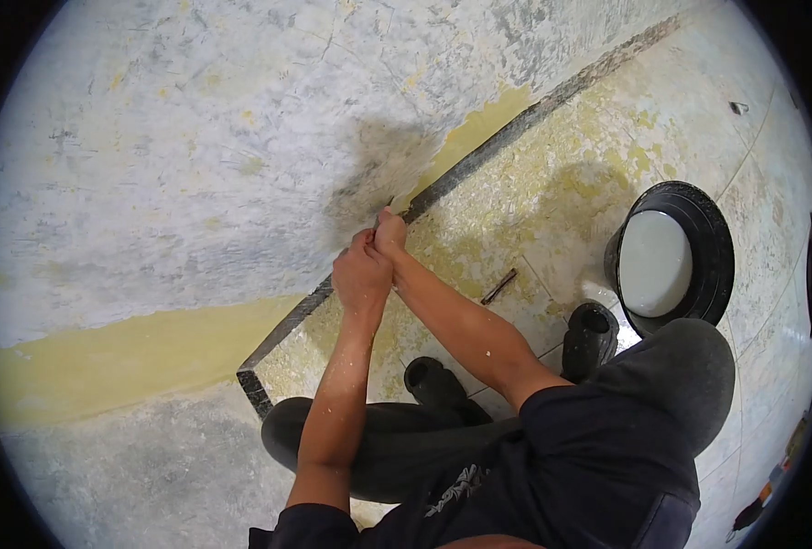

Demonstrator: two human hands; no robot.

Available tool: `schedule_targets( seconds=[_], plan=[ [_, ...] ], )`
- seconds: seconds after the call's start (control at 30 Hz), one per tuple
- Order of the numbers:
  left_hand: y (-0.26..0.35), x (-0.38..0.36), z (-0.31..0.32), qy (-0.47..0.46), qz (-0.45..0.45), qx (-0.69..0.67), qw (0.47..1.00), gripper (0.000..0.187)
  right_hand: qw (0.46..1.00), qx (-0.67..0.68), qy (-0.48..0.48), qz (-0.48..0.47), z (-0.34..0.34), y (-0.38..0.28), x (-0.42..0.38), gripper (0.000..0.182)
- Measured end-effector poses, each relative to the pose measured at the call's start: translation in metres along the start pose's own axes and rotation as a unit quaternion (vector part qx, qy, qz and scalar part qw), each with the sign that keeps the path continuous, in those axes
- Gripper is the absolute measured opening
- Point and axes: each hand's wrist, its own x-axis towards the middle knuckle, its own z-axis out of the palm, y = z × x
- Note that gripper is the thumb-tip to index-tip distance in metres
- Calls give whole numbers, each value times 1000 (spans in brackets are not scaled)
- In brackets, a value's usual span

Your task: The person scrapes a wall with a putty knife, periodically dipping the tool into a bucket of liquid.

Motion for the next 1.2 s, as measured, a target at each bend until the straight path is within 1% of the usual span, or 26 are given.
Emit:
schedule_targets(
  seconds=[0.03,0.07,0.1,0.17,0.23,0.27,0.3,0.37,0.43,0.47,0.53,0.57,0.63,0.67,0.73,0.77,0.8,0.83,0.87,0.9,0.97,1.03,1.07,1.13,1.17,1.2],
  plan=[
    [-5,6,-3,7,13,-22,1000,25,998,-69,11,-2,3,-23,-19,62],
    [-7,8,-5,7,12,-18,1000,25,998,-68,8,1,6,-21,-19,62],
    [-9,6,-6,-5,-10,-15,1000,25,998,-3,30,59,9,-18,-18,62],
    [-9,10,-4,-10,-24,-15,1000,25,991,65,49,109,11,-20,-10,62],
    [-12,9,-2,1,-16,-30,999,25,993,-107,36,26,6,-25,-16,59],
    [-13,10,2,3,-18,-31,999,25,993,-109,34,25,6,-28,-19,59],
    [-11,14,3,-4,-11,-11,1000,25,994,15,82,77,7,-36,-25,57],
    [-5,21,7,-6,15,5,1000,26,973,153,129,115,5,-57,-26,55],
    [0,2,10,-3,-11,-9,1000,26,993,95,2,69,-9,-34,-16,55],
    [0,3,11,-2,-7,-14,1000,26,993,96,4,63,-7,-29,-8,55],
    [-7,3,6,16,-27,-37,999,25,995,-33,93,18,5,-27,-13,53],
    [-13,5,4,10,-32,-32,999,25,995,-35,94,27,9,-23,-16,53],
    [-18,8,-2,3,-37,-45,998,26,986,68,95,119,9,-56,-47,58],
    [-16,4,-2,2,-43,-46,998,26,986,63,94,122,7,-47,-40,58],
    [-10,1,-1,-3,-13,-49,999,26,993,55,17,107,0,-29,-20,61],
    [-8,-1,0,-4,-10,-51,999,26,993,57,19,104,-3,-24,-16,61],
    [-6,-1,0,1,-17,-57,998,26,998,-34,31,50,-5,-26,-16,61],
    [-4,0,-1,8,-26,-63,998,26,991,-125,40,-4,-4,-30,-15,62],
    [-8,7,4,9,-25,-62,998,26,992,-123,39,-5,-1,-33,-14,62],
    [-14,14,9,9,-10,-72,997,26,994,-55,75,51,2,-39,-15,59],
    [-26,6,21,7,1,-80,997,25,988,11,111,110,-5,-41,-29,57],
    [-13,6,27,-6,21,-33,999,24,996,14,39,79,-19,-49,-27,56],
    [-16,-7,22,-7,15,-30,999,24,996,11,37,85,-18,-38,-36,56],
    [-1,-8,10,17,-29,-78,996,23,999,-46,19,-6,-15,-35,-27,57],
    [-2,-4,12,16,-32,-77,996,23,999,-47,19,-4,-11,-33,-20,57],
    [-10,-5,11,22,-30,-98,994,23,998,-12,36,47,-5,-29,-23,57]
  ],
)
